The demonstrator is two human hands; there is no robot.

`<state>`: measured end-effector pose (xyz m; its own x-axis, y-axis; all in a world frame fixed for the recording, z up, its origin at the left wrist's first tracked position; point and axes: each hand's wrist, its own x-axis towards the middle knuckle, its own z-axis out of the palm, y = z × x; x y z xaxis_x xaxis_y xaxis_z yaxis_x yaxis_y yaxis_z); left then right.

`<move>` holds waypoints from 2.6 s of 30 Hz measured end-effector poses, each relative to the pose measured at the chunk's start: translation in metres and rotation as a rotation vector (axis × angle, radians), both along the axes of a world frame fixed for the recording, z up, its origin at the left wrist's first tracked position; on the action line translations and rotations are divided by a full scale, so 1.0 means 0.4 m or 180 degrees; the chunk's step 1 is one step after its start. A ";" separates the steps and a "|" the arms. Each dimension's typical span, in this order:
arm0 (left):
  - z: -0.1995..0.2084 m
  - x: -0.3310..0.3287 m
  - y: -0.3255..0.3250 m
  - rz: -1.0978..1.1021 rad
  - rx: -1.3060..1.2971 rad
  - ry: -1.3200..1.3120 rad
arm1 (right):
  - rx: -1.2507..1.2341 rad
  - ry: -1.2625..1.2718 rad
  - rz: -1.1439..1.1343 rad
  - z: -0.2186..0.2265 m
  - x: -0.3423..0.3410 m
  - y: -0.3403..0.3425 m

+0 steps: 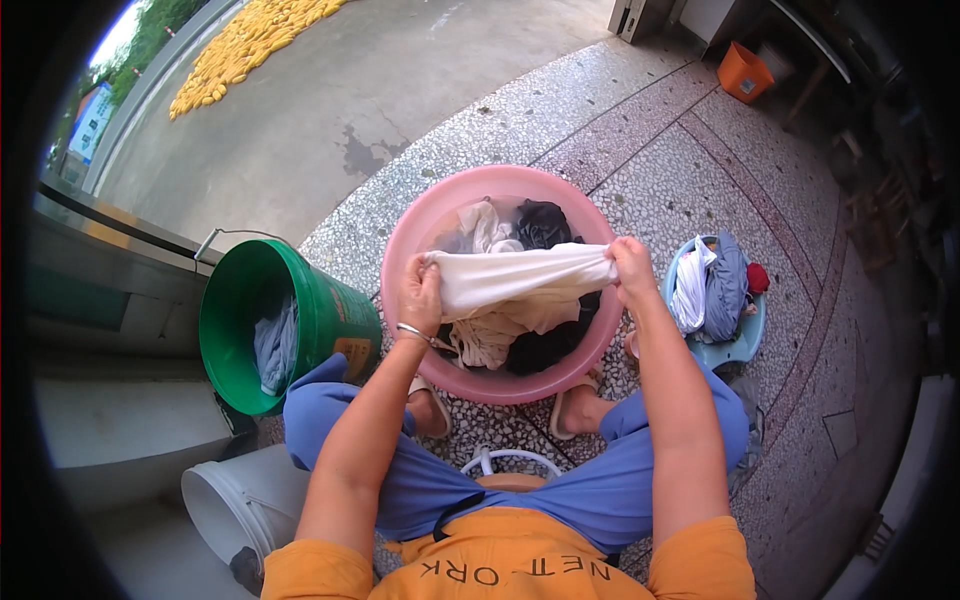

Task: The person washes clothes by hand, scrubbing and wringing out garments in a washbasin, transferring a piece into a bucket, and repeatedly rubbing and wringing another item.

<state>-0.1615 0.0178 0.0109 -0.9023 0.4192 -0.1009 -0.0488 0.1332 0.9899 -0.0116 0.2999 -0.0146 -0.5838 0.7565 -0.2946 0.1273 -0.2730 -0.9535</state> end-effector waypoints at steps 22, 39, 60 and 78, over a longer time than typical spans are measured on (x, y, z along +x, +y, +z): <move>-0.336 0.129 -0.086 -0.1091 -0.2324 -0.0321 | 0.0947 -0.4379 -0.0051 -0.437 0.302 -0.021; -0.247 0.111 -0.023 0.0034 -0.0990 -0.2087 | 0.1267 -0.4341 -0.0420 -0.342 0.252 -0.059; -0.261 0.171 -0.059 0.0685 0.0335 -0.3217 | 0.3630 -0.2573 0.2095 -0.328 0.000 -0.304; -0.295 0.112 -0.139 0.0734 0.0762 -0.3958 | 0.2176 -0.1931 0.0722 -0.285 -0.042 -0.384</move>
<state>-0.1168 -0.0377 -0.1073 -0.3103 0.3911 -0.8665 -0.9493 -0.1755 0.2607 -0.0283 0.1461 -0.1285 -0.6309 0.7648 -0.1306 0.6362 0.4136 -0.6513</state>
